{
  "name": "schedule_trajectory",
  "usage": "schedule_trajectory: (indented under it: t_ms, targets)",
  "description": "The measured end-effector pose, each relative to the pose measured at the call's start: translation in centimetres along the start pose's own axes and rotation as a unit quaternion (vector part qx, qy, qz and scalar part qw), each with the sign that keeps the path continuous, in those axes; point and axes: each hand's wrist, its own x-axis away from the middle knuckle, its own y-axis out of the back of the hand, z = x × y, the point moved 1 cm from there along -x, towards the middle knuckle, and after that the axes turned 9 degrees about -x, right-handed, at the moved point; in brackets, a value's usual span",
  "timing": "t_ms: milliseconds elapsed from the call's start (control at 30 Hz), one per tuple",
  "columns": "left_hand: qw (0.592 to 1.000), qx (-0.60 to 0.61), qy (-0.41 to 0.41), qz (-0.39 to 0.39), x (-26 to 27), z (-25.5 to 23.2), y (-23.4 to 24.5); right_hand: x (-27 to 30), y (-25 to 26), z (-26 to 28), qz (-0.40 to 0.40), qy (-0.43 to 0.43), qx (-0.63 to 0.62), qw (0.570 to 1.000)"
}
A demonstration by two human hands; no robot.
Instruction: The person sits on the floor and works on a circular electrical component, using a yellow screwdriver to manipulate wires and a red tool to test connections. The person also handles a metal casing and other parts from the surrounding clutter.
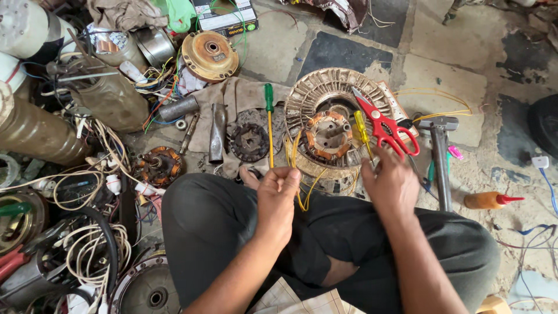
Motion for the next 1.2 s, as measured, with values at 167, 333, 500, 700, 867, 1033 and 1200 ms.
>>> schedule_trajectory:
  t_ms: [167, 333, 500, 700, 867, 1033, 1200]
  targets:
    - [0.997, 0.068, 0.040, 0.014, 0.8, 1.6, -1.6, 5.4, -2.2, 4.8, 0.109, -0.035, -0.306, 0.945]
    - [0.995, 0.071, 0.070, -0.004, 1.3, 2.2, -1.7, 6.5, -4.2, 5.1, 0.129, -0.115, -0.399, 0.900]
    - [0.994, 0.090, 0.059, -0.027, 1.4, 2.4, -2.1, 6.8, -5.0, 4.8, 0.119, -0.152, -0.369, 0.909]
    - [0.995, 0.074, 0.046, -0.041, 1.2, 0.1, -1.1, 6.4, -3.9, 4.9, 0.055, -0.101, -0.463, 0.879]
    - [0.977, -0.189, -0.095, 0.024, -3.2, -5.6, 2.6, 3.1, -0.6, 0.6, -0.132, -0.120, -0.432, 0.884]
    - [0.863, -0.458, -0.213, 0.023, -5.6, -8.3, 1.9, -1.6, -0.5, -3.7, -0.086, -0.142, -0.423, 0.891]
    - [0.817, -0.510, -0.267, 0.046, -5.3, -7.5, 1.0, -1.4, -2.7, -5.5, -0.052, -0.132, -0.469, 0.872]
